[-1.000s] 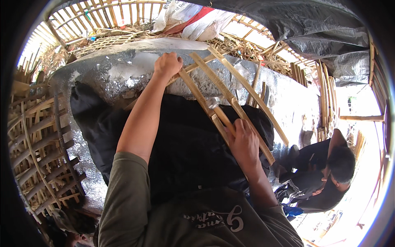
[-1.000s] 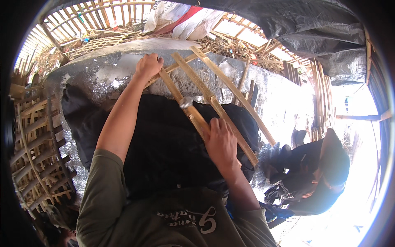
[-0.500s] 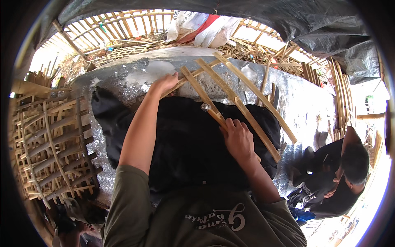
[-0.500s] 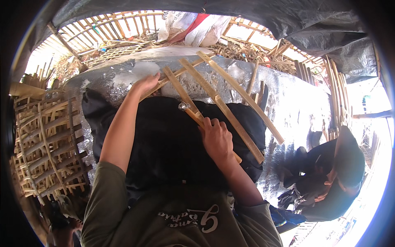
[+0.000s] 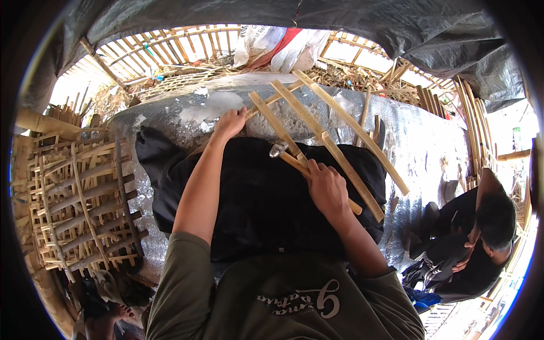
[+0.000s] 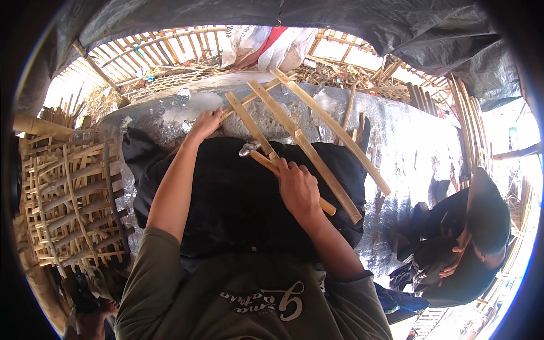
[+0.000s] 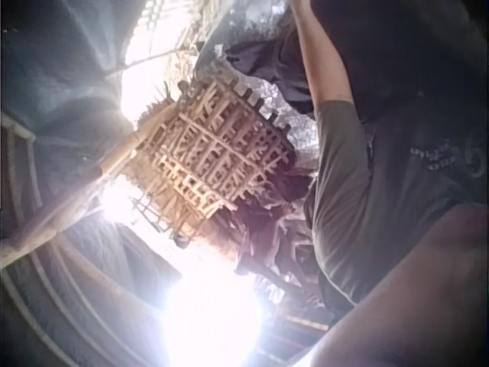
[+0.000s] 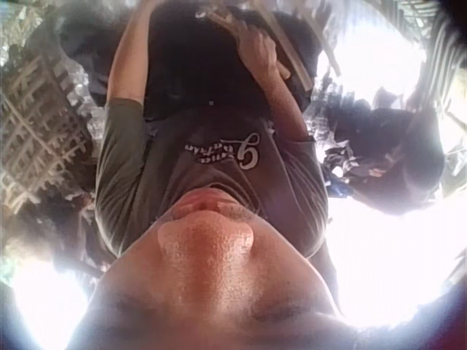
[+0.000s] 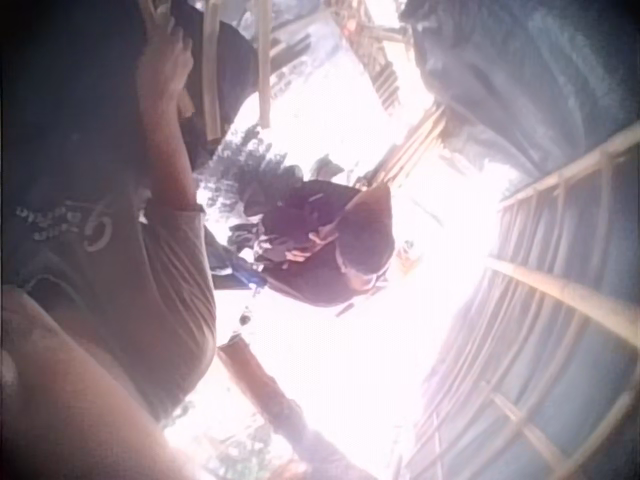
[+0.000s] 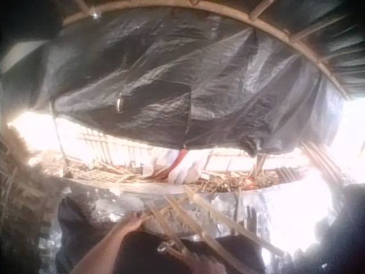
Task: The person assembles a bamboo structure by positioning thin bamboo strips and securing them with a hammer and nails. They repeatedly adjust the strips and hammer them into place on a partially built frame.
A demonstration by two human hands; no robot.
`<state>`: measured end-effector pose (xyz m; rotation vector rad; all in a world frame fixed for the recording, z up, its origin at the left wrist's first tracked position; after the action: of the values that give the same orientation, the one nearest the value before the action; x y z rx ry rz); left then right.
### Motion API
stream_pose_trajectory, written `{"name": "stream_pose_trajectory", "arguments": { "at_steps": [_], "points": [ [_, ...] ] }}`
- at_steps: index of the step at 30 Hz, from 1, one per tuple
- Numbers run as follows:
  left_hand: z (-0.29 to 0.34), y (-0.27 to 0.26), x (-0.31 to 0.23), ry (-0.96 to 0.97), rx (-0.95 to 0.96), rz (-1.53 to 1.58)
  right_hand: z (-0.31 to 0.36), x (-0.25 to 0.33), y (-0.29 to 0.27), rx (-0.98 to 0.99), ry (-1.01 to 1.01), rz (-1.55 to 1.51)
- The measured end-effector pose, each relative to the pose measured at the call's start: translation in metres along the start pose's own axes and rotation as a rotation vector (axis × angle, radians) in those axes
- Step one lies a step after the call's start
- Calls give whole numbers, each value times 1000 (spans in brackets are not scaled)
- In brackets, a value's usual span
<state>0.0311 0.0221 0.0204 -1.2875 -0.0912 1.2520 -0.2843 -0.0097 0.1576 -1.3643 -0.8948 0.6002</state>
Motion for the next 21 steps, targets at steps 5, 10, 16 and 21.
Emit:
{"name": "stream_pose_trajectory", "arguments": {
  "at_steps": [5,10,16,21],
  "points": [
    [-21,-4,16,-2,-40,150,-12,3,-1,56,-59,112],
    [-14,-19,-19,24,30,393,-17,-6,-19,5,-101,156],
    [-10,-42,-39,30,41,468,-21,-9,-31,-39,-104,185],
    [18,-53,-66,-55,106,453,-18,-6,-45,-61,-115,272]
  ]
}}
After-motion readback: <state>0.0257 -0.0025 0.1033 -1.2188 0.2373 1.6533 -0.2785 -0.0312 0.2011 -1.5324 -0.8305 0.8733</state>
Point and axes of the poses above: each hand's wrist, its own z-axis away from the middle knuckle, its own y-axis out of the palm, x = y × z, the point moved 9 cm from there along -z, towards the middle knuckle, and after that the axes turned 1 degree about -y, right-handed, at the moved point
